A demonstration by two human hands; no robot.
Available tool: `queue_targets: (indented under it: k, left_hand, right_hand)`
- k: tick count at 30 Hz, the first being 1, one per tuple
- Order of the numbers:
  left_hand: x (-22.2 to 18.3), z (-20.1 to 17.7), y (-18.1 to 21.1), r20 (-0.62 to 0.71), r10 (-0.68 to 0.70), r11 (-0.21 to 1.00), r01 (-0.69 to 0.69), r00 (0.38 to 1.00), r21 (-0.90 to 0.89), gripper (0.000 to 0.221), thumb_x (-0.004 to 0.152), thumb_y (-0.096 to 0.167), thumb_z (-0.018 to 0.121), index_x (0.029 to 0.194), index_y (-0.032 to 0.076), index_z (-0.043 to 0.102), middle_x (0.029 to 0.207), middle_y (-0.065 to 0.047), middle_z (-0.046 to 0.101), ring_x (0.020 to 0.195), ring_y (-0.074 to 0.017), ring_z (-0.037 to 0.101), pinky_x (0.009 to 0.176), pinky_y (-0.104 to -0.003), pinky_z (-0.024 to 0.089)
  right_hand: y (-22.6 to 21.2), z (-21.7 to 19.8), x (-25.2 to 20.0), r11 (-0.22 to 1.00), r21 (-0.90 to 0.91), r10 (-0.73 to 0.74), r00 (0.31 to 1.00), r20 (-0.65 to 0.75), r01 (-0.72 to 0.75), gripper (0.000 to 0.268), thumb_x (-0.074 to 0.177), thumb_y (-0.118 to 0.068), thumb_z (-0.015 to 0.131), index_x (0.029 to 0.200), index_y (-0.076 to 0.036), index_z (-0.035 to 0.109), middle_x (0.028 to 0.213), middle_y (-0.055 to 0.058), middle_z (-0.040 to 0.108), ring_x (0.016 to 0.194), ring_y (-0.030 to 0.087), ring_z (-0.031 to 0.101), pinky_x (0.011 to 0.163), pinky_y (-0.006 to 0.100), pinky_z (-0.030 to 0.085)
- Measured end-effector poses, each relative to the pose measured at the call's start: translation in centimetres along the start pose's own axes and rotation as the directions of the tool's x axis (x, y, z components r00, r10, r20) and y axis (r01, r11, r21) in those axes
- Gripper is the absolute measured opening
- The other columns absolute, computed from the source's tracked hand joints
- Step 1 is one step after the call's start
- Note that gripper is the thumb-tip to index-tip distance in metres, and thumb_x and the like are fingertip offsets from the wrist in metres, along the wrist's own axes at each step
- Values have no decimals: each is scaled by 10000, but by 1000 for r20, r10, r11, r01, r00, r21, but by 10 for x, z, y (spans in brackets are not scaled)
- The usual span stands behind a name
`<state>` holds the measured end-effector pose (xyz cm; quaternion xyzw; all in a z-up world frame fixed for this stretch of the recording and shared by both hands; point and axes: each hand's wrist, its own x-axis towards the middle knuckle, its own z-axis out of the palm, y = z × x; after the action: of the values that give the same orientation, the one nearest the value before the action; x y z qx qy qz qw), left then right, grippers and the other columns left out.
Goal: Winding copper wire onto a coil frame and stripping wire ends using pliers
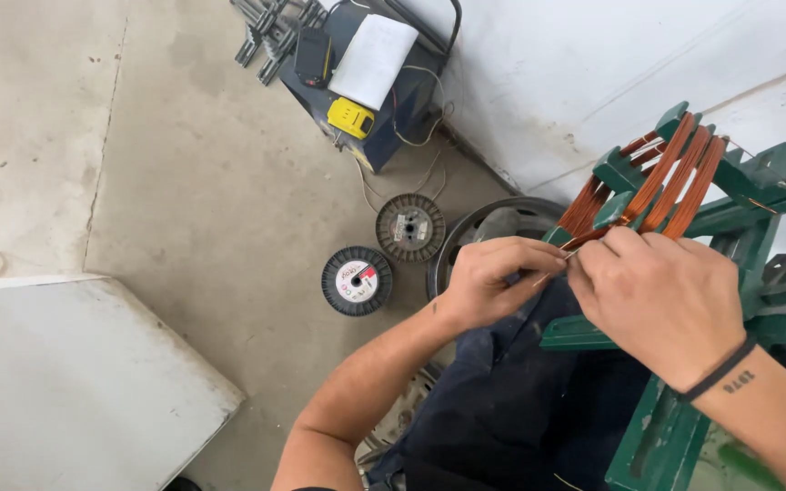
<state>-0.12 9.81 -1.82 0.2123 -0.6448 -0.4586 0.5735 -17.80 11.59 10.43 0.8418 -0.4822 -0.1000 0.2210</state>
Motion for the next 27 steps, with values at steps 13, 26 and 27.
queue_targets:
  k: [13,26,27]
  left_hand:
    - [1,4,-9,-55,283,913,-252,957,322,191,1117,103,461,1099,91,651,1134,-72,734,869,-230,743,757,-333,577]
    - [12,11,-14,-226,-333,916,256,916,-309,118,1047,249,646,1041,145,590,1171,-110,729,976,-144,667,765,-295,486]
    - [12,7,-9,-46,-246,917,218,968,-333,97,1074,195,587,1066,106,548,1153,-139,718,1049,-207,688,865,-335,546]
  right_hand:
    - [10,-5,0,990,108,-71,973,-221,96,427,1133,-352,684,751,-219,547,674,-34,513,629,180,575,602,302,415]
    - [8,-14,-41,1000,-21,-1,998,55,2,412,1123,-244,660,749,-238,487,671,-49,420,577,151,524,523,291,351]
    - [8,-19,-40,1000,20,-12,1000,10,12,399,1123,-261,665,761,-231,500,676,-38,428,569,168,517,521,305,354]
